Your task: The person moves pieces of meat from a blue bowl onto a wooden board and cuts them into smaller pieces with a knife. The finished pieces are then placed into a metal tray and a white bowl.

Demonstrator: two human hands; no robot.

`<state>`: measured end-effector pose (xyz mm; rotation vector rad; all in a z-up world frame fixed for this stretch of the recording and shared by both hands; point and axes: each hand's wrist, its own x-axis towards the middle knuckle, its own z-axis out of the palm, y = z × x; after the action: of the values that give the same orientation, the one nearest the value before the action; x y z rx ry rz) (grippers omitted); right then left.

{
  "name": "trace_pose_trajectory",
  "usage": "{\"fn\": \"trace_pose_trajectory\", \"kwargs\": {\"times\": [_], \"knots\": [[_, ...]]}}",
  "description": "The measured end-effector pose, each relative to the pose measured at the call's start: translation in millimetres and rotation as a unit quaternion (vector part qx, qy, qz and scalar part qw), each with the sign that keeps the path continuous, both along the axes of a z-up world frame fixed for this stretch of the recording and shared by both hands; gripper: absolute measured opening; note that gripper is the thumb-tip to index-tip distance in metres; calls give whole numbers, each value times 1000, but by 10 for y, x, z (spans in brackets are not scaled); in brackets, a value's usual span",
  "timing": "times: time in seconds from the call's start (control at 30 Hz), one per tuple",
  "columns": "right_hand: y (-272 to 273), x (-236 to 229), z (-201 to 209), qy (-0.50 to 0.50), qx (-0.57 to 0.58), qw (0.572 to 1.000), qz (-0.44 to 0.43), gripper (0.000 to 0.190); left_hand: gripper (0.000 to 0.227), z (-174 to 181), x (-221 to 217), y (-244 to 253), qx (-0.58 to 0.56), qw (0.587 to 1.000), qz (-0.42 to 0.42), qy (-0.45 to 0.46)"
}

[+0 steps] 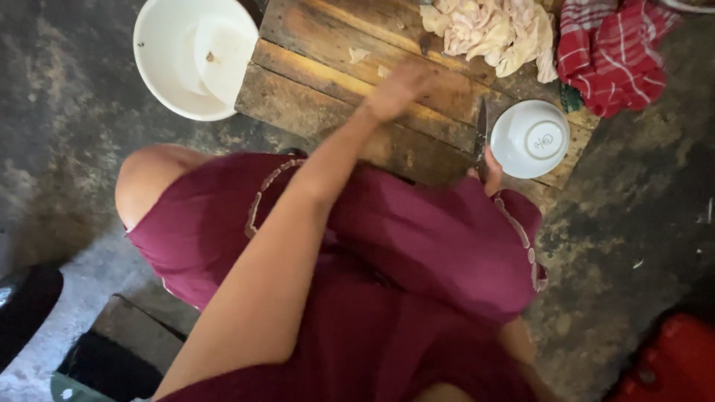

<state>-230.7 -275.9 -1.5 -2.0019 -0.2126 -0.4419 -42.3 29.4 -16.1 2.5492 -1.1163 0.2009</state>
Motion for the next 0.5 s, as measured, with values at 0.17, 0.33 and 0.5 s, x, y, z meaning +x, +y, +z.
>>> {"fn": "trace_pose_trajectory", "kwargs": {"times": [0.17,0.33,0.5], "knots": [[-47,-52,-182,93,32,995,0,56,55,597,45,854,120,950,271,-94],[455,114,511,142,2,990,-13,51,45,387,206,987,84,961,262,18],[711,257,729,166,-21,986,-19,49,32,209,354,1045,48,970,240,3]]}}
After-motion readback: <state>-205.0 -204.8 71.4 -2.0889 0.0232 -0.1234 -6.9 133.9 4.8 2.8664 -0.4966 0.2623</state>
